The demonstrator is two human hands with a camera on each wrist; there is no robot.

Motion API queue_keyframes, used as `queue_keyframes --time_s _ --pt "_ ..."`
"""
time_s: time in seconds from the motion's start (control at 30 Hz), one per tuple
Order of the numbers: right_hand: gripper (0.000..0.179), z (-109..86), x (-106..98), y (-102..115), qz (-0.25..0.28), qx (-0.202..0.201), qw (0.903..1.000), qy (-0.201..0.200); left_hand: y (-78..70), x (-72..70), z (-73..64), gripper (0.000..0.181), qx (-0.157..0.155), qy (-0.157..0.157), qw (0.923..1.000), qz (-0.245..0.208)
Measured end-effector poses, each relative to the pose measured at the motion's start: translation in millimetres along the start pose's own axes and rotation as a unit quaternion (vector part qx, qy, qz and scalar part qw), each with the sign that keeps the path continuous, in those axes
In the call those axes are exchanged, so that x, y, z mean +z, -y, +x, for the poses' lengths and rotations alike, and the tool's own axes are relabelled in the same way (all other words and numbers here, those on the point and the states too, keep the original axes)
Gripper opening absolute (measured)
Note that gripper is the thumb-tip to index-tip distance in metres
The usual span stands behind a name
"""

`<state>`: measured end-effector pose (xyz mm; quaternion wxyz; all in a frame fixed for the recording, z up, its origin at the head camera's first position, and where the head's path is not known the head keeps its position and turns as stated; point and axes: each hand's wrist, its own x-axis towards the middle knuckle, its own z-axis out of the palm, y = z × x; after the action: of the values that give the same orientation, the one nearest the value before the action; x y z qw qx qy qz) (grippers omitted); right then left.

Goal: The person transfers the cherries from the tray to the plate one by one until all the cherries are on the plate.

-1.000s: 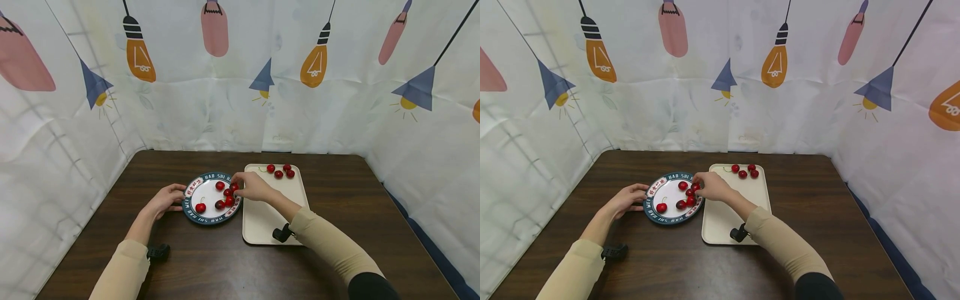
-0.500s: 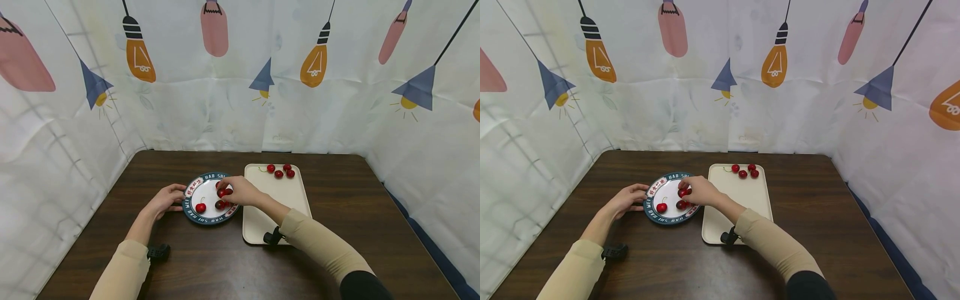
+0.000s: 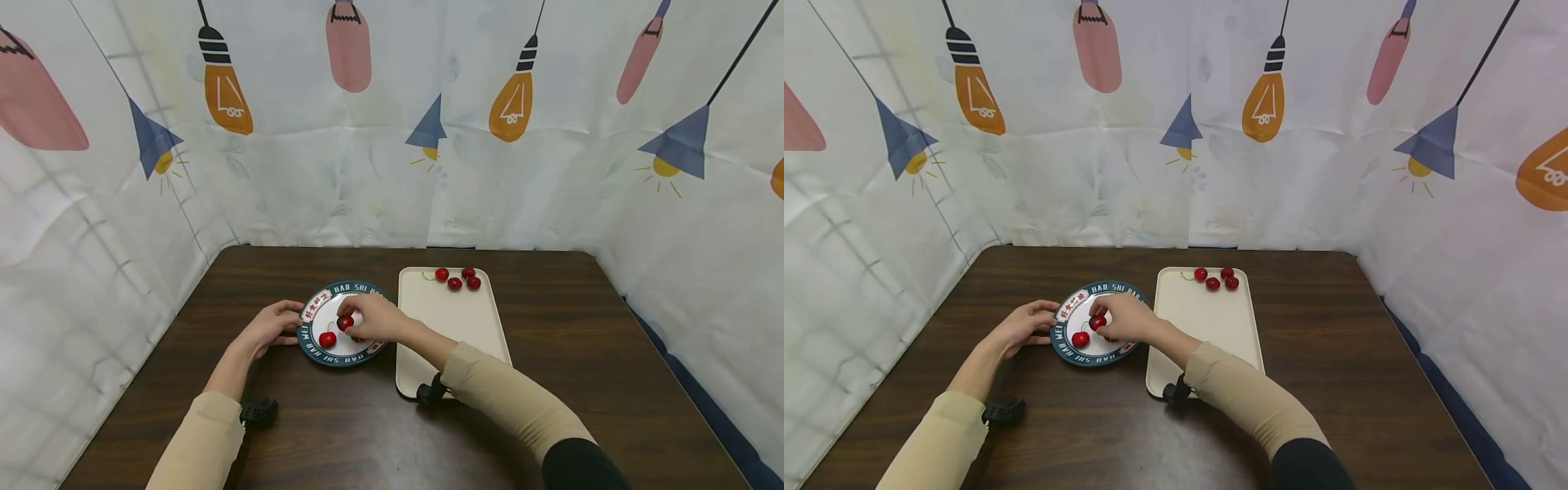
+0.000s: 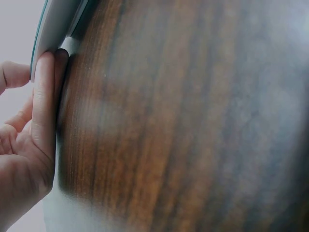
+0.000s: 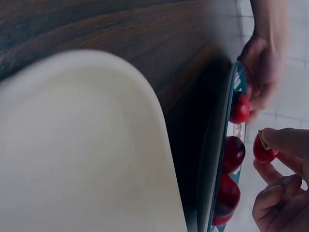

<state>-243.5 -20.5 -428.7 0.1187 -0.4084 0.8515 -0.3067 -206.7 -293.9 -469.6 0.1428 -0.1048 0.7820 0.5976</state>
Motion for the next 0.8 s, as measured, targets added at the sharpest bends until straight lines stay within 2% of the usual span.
queue_keyframes --time_s 0.17,0.37,0.8 --pt "0.028 3.4 4.4 4.5 -0.008 -0.017 0.9998 0.004 1.0 0.3 0.7 0.053 0.001 0.000 1.0000 -0.002" --pt "0.032 3.1 5.9 6.3 -0.012 -0.012 0.9998 0.004 0.3 0.4 1.1 0.054 0.001 0.000 1.0000 -0.001" --pt "0.035 -18.1 -5.9 -17.7 0.004 0.003 0.9998 -0.019 1.7 0.0 1.9 0.055 -0.002 0.004 1.0000 0.001"
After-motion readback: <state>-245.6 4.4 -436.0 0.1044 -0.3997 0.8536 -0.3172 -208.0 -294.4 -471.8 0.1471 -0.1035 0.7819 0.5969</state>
